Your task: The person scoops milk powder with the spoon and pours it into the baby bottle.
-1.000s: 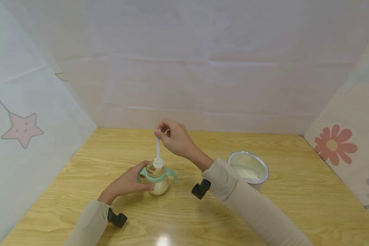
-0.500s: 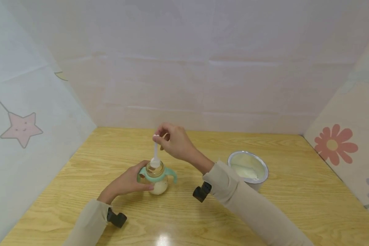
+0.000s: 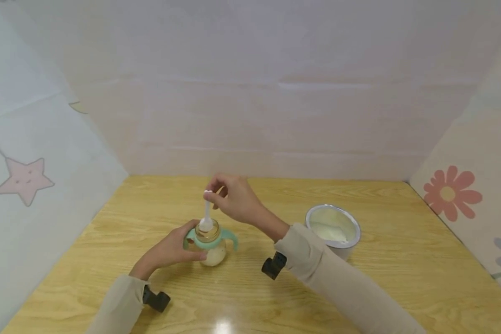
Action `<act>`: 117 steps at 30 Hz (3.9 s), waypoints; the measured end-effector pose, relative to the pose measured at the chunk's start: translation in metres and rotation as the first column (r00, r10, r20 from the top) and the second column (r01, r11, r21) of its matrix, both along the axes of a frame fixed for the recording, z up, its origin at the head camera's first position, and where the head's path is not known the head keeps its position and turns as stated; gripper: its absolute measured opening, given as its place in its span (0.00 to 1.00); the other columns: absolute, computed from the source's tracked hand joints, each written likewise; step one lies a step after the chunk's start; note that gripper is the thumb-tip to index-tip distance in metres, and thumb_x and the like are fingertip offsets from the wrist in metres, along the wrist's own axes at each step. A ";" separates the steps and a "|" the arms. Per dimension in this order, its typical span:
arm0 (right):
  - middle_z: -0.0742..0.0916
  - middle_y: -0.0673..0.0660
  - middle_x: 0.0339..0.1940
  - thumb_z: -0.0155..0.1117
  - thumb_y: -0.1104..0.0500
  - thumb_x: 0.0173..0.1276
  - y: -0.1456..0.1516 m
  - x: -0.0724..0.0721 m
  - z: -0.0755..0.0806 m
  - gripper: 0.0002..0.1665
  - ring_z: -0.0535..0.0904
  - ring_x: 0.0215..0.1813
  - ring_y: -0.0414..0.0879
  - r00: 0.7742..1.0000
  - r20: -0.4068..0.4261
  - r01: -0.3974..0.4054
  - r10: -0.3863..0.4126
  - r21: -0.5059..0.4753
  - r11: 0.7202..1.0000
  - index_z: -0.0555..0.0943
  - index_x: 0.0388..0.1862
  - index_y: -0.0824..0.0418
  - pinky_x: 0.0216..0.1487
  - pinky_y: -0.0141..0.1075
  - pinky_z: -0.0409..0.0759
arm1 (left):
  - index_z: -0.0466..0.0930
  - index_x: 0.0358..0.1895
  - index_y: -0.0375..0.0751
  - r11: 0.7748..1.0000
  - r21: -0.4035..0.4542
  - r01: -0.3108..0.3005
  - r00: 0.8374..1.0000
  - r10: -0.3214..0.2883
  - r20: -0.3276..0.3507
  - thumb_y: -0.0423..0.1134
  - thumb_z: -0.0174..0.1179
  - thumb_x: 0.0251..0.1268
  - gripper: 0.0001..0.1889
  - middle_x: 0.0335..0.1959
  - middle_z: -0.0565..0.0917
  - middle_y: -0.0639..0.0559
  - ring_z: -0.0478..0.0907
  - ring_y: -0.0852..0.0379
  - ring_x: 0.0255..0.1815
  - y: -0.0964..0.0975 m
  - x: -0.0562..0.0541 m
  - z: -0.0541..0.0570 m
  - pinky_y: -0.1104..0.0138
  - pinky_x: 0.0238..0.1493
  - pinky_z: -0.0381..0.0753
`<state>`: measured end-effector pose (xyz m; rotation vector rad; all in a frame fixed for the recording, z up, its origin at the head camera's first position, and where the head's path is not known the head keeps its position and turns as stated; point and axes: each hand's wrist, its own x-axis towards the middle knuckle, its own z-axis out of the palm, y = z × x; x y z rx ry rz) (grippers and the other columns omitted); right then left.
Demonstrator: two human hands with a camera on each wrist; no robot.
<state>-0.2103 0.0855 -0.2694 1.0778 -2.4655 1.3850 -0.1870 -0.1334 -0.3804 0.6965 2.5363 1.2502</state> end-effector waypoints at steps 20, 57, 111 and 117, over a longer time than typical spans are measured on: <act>0.85 0.58 0.28 0.63 0.65 0.65 -0.002 0.010 -0.005 0.03 0.80 0.25 0.38 0.995 -0.097 -0.033 0.031 -0.018 0.999 0.80 0.35 0.66 0.21 0.29 0.77 | 0.62 0.67 0.43 1.000 0.027 -0.004 1.000 0.003 0.020 0.46 0.70 0.54 0.38 0.57 0.78 0.48 0.73 0.44 0.59 -0.002 0.003 -0.001 0.44 0.57 0.72; 0.85 0.54 0.28 0.65 0.67 0.64 0.004 0.019 -0.020 0.03 0.81 0.29 0.41 0.925 -0.380 -0.032 0.028 -0.003 0.999 0.78 0.33 0.63 0.28 0.25 0.77 | 0.61 0.68 0.45 1.000 0.022 -0.001 1.000 0.001 0.022 0.46 0.71 0.54 0.39 0.59 0.77 0.46 0.74 0.43 0.59 -0.003 0.003 -0.002 0.45 0.57 0.74; 0.84 0.54 0.31 0.69 0.70 0.57 0.015 0.034 -0.046 0.10 0.81 0.29 0.39 0.826 -0.562 -0.044 0.040 0.007 0.999 0.77 0.35 0.63 0.32 0.16 0.74 | 0.62 0.67 0.47 0.998 0.049 0.031 0.999 -0.032 0.014 0.45 0.70 0.55 0.37 0.57 0.77 0.47 0.75 0.46 0.56 -0.003 0.000 -0.006 0.49 0.55 0.76; 0.84 0.54 0.30 0.70 0.69 0.56 0.016 0.035 -0.048 0.11 0.81 0.29 0.37 0.797 -0.600 -0.071 0.059 0.003 0.997 0.77 0.36 0.63 0.33 0.16 0.75 | 0.63 0.66 0.47 0.999 0.036 0.018 1.000 -0.019 0.022 0.46 0.70 0.55 0.36 0.56 0.78 0.48 0.75 0.48 0.55 -0.003 0.001 -0.005 0.50 0.54 0.76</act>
